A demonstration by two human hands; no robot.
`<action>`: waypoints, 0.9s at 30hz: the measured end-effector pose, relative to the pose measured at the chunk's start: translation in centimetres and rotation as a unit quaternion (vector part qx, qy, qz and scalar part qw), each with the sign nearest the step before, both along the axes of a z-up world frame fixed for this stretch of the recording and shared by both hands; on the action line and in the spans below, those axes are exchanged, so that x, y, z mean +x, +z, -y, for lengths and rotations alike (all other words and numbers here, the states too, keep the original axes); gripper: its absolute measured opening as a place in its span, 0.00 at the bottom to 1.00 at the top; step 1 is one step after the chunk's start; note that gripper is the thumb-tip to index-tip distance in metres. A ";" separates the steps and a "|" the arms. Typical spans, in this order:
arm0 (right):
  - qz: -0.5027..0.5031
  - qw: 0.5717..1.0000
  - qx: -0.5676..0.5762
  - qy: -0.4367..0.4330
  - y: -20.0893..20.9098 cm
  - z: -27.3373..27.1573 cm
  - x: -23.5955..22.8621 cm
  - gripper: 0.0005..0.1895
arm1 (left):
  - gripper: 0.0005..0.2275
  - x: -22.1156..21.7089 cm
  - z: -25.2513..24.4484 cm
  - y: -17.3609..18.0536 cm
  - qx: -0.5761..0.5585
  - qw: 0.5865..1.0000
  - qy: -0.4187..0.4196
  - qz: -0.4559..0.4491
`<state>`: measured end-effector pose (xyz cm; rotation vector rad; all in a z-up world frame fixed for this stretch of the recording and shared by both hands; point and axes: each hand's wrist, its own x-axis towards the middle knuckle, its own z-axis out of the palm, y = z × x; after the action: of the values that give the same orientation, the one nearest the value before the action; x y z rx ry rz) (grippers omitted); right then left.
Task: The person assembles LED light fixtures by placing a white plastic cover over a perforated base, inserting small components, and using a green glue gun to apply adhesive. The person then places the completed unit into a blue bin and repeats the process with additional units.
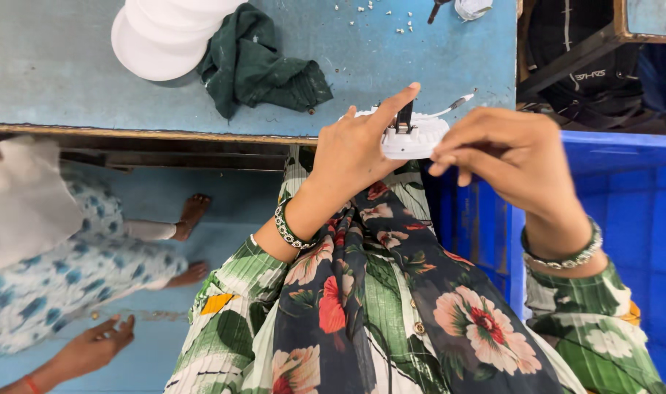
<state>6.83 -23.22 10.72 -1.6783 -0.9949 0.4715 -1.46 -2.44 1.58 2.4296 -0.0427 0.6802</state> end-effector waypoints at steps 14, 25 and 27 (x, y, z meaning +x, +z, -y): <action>0.136 0.986 -0.087 0.034 -3.7 -1.9 2.4 0.06 | 0.36 0.3 0.3 -0.1 0.002 0.999 0.007 -0.032; 0.110 0.984 -0.125 0.066 -3.8 -2.3 3.6 0.06 | 0.37 0.5 0.4 -0.1 0.000 1.000 0.007 -0.030; 0.099 0.984 -0.130 0.065 -3.8 -2.4 3.7 0.06 | 0.37 0.6 0.4 -0.2 0.002 1.000 0.009 -0.030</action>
<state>10.54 -20.80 6.95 -1.9301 -1.2357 0.5470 -0.82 -2.86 1.42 2.4556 0.0012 0.6163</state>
